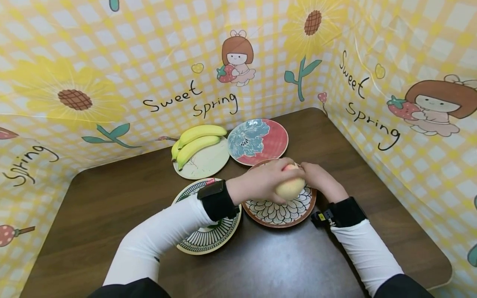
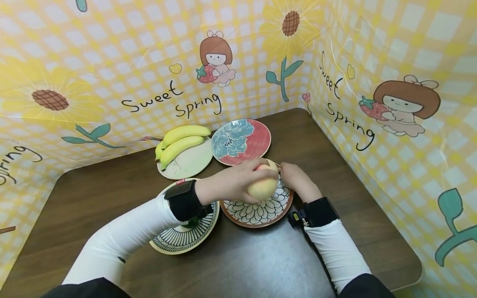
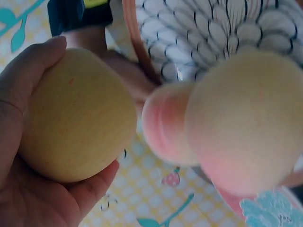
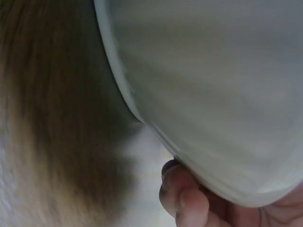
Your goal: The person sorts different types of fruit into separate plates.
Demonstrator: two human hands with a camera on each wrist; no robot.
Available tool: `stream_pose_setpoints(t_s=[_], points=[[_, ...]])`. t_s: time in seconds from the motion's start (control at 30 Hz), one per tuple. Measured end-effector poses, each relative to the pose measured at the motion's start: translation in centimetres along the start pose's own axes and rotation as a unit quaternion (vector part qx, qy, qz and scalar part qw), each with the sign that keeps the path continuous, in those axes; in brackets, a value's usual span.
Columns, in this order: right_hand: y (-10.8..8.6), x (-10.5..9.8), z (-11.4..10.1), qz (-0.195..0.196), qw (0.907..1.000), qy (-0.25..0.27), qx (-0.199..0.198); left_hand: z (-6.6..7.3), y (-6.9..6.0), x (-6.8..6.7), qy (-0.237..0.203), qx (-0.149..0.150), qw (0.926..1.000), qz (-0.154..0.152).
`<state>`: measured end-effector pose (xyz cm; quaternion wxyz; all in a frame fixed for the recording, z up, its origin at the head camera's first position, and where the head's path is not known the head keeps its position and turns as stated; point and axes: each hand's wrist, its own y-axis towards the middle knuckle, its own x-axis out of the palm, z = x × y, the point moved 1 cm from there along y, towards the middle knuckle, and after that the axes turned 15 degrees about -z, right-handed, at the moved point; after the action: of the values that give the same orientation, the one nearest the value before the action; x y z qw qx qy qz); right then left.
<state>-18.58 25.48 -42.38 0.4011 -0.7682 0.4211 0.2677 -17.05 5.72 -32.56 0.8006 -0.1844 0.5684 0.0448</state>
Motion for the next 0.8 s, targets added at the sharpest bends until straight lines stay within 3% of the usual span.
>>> stream_pose_setpoints(t_s=[0.17,0.47,0.8], points=[[0.0,-0.1,-0.1,-0.001,0.9999,0.011,0.006,0.6,0.5,1.4,0.030,0.026,0.9987,-0.033],[0.1,0.0,-0.2,0.010,0.9999,0.001,0.011,0.4,0.8,3.4,0.070,0.041,0.9960,-0.037],[0.2,0.1,0.1,0.003,0.9999,-0.002,0.016,-0.1,1.0,4.6,0.047,0.028,0.9946,-0.089]])
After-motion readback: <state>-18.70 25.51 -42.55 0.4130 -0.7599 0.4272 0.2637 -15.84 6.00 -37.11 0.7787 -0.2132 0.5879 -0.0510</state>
